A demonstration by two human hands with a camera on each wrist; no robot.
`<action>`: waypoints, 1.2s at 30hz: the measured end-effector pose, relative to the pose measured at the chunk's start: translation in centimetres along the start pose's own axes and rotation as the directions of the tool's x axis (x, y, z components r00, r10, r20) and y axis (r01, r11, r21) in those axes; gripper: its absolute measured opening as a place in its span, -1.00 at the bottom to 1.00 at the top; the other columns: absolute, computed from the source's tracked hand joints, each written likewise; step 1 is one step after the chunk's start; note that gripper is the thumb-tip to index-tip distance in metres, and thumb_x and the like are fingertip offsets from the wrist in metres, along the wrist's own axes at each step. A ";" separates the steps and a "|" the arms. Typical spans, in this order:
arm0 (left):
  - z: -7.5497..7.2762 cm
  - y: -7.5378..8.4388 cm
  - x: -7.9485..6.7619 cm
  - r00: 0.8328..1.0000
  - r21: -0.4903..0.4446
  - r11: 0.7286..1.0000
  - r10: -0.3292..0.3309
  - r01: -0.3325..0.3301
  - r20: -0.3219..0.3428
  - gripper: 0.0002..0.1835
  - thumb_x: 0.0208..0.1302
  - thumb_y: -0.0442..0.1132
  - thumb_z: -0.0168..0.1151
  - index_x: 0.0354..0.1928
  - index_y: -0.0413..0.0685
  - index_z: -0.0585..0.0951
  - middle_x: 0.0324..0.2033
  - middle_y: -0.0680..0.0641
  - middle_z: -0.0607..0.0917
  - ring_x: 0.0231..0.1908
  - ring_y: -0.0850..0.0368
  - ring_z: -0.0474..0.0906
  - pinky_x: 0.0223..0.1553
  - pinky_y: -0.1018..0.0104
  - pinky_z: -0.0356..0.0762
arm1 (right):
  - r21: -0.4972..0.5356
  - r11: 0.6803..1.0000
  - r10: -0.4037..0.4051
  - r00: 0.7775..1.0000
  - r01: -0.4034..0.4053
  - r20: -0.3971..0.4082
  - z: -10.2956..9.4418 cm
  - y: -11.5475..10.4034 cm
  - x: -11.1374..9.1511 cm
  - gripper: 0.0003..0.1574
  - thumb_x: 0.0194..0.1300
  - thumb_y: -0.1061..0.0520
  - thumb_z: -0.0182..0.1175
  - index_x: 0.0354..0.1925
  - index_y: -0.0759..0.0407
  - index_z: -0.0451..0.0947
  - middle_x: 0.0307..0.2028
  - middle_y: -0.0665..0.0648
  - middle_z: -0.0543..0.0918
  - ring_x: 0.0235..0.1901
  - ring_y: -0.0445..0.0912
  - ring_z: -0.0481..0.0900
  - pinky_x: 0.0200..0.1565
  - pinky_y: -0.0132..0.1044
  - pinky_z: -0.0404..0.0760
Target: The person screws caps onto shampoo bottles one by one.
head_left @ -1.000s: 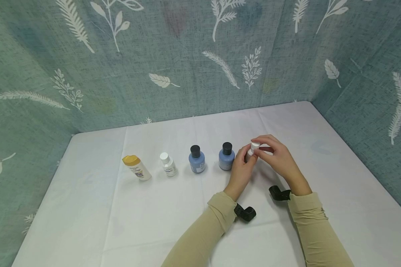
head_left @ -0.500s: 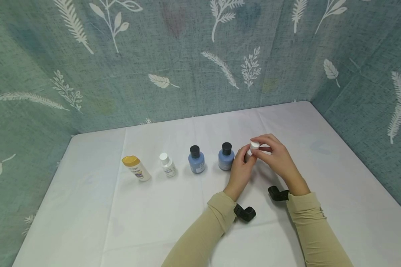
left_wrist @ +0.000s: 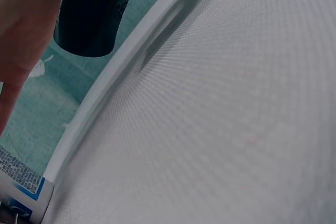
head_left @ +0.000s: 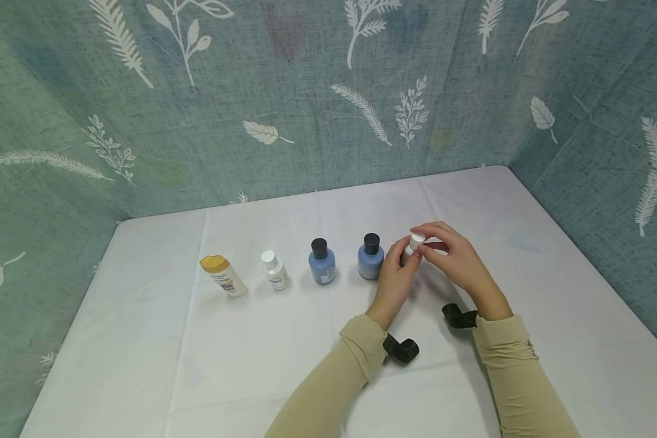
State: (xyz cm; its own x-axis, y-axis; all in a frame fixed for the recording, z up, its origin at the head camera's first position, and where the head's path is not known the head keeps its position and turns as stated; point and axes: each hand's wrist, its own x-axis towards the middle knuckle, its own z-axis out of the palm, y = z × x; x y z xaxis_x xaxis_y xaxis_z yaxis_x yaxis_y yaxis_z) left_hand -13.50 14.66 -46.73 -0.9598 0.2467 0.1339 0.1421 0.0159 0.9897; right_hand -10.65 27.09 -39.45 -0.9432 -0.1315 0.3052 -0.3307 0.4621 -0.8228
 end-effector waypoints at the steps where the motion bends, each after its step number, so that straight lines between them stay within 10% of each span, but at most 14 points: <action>1: 0.0 0.0 0.0 1.000 -0.001 1.000 0.001 -0.001 -0.001 -0.66 0.25 -0.10 0.07 0.08 0.22 0.46 -0.07 0.18 0.48 -0.07 0.33 0.39 -0.08 0.37 0.39 | -0.001 1.000 -0.001 1.000 0.001 -0.001 0.0 0.0 0.0 -0.60 0.19 0.30 0.12 0.04 0.26 0.45 -0.03 0.15 0.45 0.01 -0.06 0.37 -0.02 -0.12 0.43; 36: 0.0 -0.3 0.1 1.000 -0.039 0.999 0.008 -0.007 0.013 -0.66 0.26 -0.16 0.06 0.09 0.23 0.45 -0.05 0.18 0.47 -0.08 0.27 0.38 -0.11 0.34 0.40 | -0.035 0.999 -0.004 0.994 0.000 -0.107 0.9 3.3 0.5 -0.61 0.12 0.11 0.24 -0.04 0.07 0.51 -0.12 -0.05 0.48 -0.13 -0.20 0.39 -0.09 -0.16 0.49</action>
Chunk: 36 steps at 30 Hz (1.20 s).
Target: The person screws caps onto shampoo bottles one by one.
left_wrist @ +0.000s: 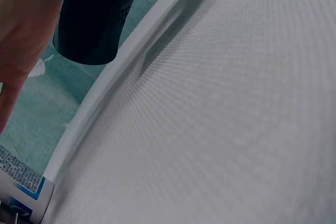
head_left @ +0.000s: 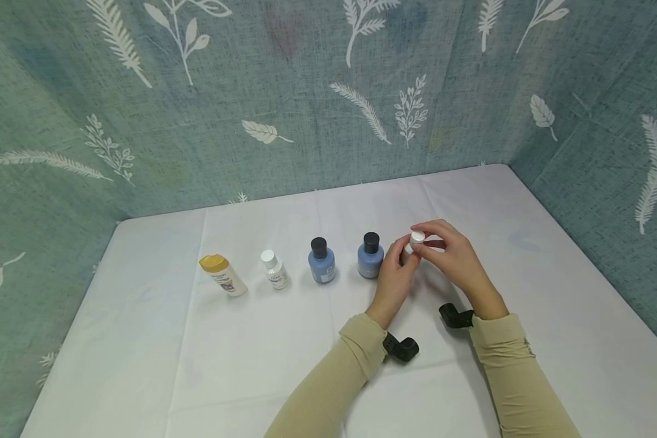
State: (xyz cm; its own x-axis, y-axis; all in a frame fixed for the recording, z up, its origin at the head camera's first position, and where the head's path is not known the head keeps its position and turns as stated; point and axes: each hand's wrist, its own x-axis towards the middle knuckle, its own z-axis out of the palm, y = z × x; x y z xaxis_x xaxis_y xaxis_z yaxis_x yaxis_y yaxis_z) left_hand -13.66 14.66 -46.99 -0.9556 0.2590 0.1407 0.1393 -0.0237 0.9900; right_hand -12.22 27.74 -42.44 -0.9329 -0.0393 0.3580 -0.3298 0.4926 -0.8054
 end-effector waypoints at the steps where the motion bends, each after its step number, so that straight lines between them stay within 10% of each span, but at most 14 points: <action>1: 0.0 0.0 0.0 1.000 0.003 1.000 0.000 0.000 0.000 -0.66 0.26 -0.16 0.06 0.09 0.23 0.45 -0.05 0.18 0.47 -0.09 0.27 0.38 -0.12 0.35 0.40 | 0.001 1.000 -0.002 1.000 0.002 -0.005 0.0 -0.1 0.0 -0.61 0.12 0.12 0.24 -0.04 0.08 0.51 -0.13 -0.03 0.49 -0.14 -0.18 0.40 -0.09 -0.14 0.49; 7: 0.1 -0.2 0.1 1.000 0.021 1.000 0.003 -0.003 -0.005 -0.66 0.26 -0.14 0.06 0.09 0.23 0.45 -0.02 0.21 0.46 -0.02 0.35 0.36 -0.06 0.39 0.37 | -0.005 1.000 -0.003 1.000 0.003 -0.025 0.0 -2.9 -0.1 -0.62 0.10 0.29 0.23 -0.06 0.31 0.48 -0.14 0.21 0.47 -0.17 0.01 0.40 -0.11 0.05 0.45; 36: -0.2 1.7 -0.6 1.000 -0.038 0.999 0.010 -0.010 0.018 -0.62 0.23 -0.26 0.11 0.11 0.04 0.43 0.07 0.09 0.44 0.13 0.30 0.26 0.06 0.36 0.31 | -0.131 0.987 0.075 0.990 -0.090 -0.116 1.5 -0.4 0.2 -0.59 0.05 0.07 0.30 -0.16 0.21 0.45 -0.22 0.11 0.48 -0.23 -0.06 0.41 -0.18 -0.12 0.50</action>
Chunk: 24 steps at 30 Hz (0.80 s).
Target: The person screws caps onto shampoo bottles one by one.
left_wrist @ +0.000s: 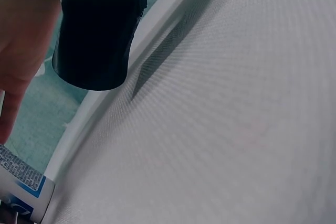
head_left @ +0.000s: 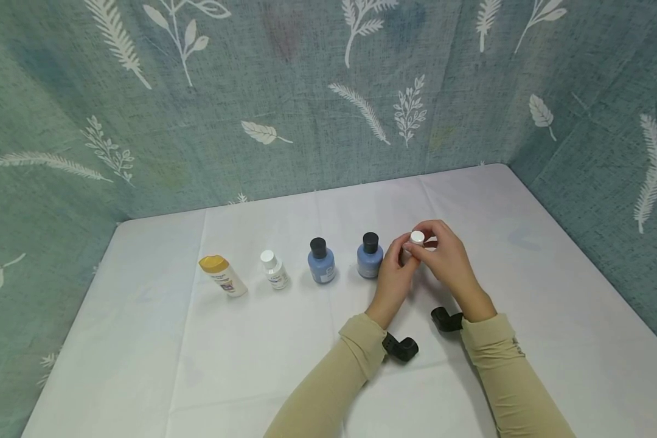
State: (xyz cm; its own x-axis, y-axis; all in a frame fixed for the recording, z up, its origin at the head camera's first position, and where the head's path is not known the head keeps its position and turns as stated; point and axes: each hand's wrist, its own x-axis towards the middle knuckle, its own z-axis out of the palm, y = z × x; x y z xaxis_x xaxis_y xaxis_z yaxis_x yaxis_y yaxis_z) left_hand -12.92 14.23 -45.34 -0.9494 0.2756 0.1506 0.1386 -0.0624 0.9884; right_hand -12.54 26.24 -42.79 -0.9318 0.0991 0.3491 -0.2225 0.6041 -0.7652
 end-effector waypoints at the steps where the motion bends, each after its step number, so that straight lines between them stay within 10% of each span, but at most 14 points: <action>1: 0.0 0.4 -0.1 1.000 0.001 1.000 0.003 -0.003 -0.004 -0.63 0.23 -0.27 0.11 0.10 0.01 0.43 0.07 0.08 0.45 0.14 0.29 0.25 0.07 0.35 0.30 | -0.001 1.000 -0.005 1.000 0.005 0.000 0.0 0.0 0.0 -0.61 0.05 0.07 0.31 -0.17 0.21 0.46 -0.23 0.11 0.48 -0.24 -0.06 0.41 -0.18 -0.12 0.50; 24: -0.2 1.2 -0.1 1.000 0.090 0.996 -0.007 0.008 -0.006 -0.49 0.17 -0.25 0.16 0.20 0.03 0.34 0.14 0.00 0.41 0.12 0.25 0.29 0.08 0.20 0.30 | 0.012 0.999 -0.049 0.995 0.048 0.091 -1.0 -0.1 0.5 -0.41 0.09 -0.03 0.26 0.08 0.12 0.42 -0.06 0.07 0.44 -0.07 -0.08 0.39 -0.09 -0.12 0.46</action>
State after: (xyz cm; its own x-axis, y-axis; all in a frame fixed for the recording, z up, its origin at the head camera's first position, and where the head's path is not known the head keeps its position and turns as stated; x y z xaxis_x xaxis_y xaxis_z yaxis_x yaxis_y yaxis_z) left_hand -12.74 13.99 -44.21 -0.9521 0.2702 0.1435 0.1563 0.0263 0.9874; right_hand -12.72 27.03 -42.00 -0.9422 -0.0030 0.3352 -0.2702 0.5985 -0.7542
